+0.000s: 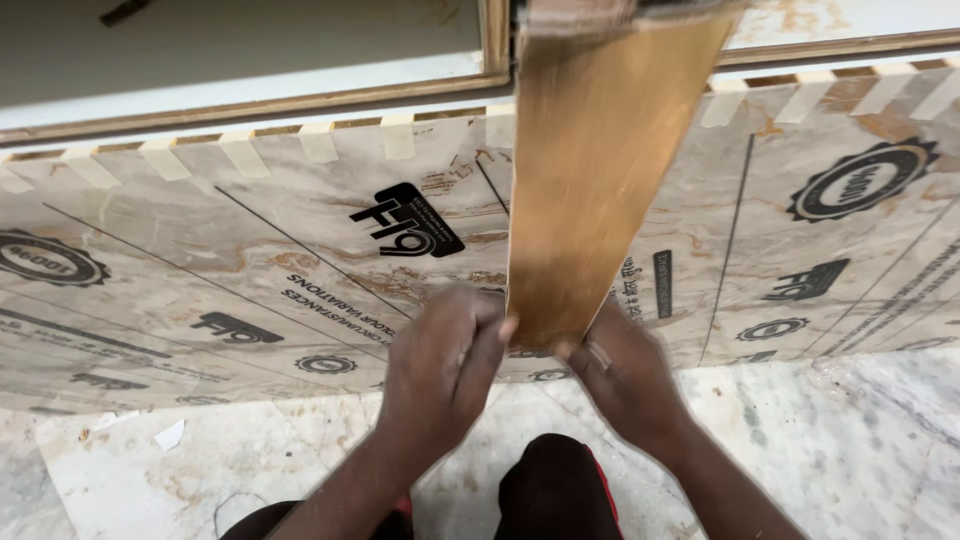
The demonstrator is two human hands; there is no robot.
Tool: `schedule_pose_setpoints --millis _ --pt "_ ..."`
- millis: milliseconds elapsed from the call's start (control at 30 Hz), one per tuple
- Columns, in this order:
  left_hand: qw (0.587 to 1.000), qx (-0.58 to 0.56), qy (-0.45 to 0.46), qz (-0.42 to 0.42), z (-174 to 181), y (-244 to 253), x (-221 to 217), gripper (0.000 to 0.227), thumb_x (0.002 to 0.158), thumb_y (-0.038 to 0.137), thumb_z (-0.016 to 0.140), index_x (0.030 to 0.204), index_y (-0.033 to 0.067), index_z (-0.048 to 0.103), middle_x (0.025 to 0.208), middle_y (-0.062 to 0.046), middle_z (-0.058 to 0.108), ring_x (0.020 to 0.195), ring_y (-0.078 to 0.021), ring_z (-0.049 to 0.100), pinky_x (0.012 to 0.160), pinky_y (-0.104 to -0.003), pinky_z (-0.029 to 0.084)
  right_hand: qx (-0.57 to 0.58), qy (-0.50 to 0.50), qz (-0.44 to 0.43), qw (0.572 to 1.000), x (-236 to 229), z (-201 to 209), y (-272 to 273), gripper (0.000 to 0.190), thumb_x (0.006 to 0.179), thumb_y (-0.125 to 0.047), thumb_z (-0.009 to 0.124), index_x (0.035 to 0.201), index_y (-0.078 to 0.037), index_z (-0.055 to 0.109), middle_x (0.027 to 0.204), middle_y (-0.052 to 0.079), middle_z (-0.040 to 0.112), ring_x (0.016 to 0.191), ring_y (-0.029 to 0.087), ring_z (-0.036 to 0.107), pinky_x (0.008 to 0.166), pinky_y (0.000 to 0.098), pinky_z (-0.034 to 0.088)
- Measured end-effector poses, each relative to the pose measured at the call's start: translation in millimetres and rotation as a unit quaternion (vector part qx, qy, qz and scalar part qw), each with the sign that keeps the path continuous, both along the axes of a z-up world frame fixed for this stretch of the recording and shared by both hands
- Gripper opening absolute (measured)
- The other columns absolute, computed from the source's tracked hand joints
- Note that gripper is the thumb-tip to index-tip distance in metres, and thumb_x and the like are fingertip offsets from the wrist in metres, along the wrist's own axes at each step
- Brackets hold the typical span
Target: The person smooths a small wooden strip with a hand plane, then fits the strip into a slot on a wooden cabinet. They repeat the smoothing and fitting process on another strip, peel off protective film from a white plastic strip, and finally measure and mark the white strip with a tape measure and pencil.
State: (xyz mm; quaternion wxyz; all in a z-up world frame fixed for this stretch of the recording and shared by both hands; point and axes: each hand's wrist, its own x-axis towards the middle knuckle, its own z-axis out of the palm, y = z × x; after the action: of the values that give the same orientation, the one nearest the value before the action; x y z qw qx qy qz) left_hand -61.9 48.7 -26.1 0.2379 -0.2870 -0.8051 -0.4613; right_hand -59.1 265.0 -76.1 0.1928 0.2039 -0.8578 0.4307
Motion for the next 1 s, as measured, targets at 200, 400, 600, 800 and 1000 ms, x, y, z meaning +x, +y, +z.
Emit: schedule_pose_setpoints --millis 200,400,600,800,1000 --pt "0.972 0.007 0.236 -0.01 78 13 -76 0.004 0.111 0.011 0.063 0.113 0.007 0.064 0.091 -0.005 0.064 0.075 -0.0157 0.063 0.065 -0.032 0.051 0.092 0.257 -0.055 0.961 -72 107 35 0.013 0.103 -0.006 0.08 0.107 -0.002 0.069 0.099 0.009 0.074 0.091 0.015 0.072 0.076 0.0294 0.06" --pt "0.947 -0.048 0.318 0.02 91 16 -137 0.015 0.111 0.014 0.067 0.098 0.008 0.065 0.068 -0.003 0.056 0.059 -0.0162 0.05 0.056 -0.035 0.038 0.17 0.23 -0.076 0.955 -119 114 62 0.008 0.109 -0.008 0.068 0.11 0.0 0.068 0.102 0.01 0.074 0.093 0.016 0.071 0.081 0.0297 0.058" --pt "0.944 -0.064 0.323 0.024 60 14 -163 0.013 0.111 0.017 0.067 0.101 0.0089 0.065 0.076 0.001 0.062 0.063 -0.011 0.055 0.06 -0.035 0.04 0.157 0.208 -0.058 0.964 -142 86 81 0.017 0.116 -0.011 0.057 0.113 0.002 0.068 0.104 0.01 0.073 0.095 0.017 0.07 0.087 0.03 0.057" --pt "0.958 -0.013 0.286 0.009 39 24 -173 0.014 0.112 0.016 0.066 0.1 0.0084 0.064 0.077 0.0 0.062 0.067 -0.0098 0.058 0.062 -0.03 0.044 0.156 0.195 -0.048 0.967 -154 77 97 0.028 0.122 -0.013 0.045 0.117 0.004 0.067 0.106 0.011 0.073 0.097 0.017 0.069 0.093 0.0303 0.056" --pt "0.967 -0.001 0.253 0.037 39 27 -177 0.02 0.104 0.012 0.074 0.086 0.0076 0.065 0.062 -0.002 0.057 0.055 -0.0133 0.053 0.054 -0.034 0.038 0.126 0.181 -0.035 0.975 -164 71 96 0.03 0.121 -0.015 0.044 0.12 0.003 0.068 0.106 0.011 0.072 0.094 0.015 0.066 0.088 0.0269 0.055"
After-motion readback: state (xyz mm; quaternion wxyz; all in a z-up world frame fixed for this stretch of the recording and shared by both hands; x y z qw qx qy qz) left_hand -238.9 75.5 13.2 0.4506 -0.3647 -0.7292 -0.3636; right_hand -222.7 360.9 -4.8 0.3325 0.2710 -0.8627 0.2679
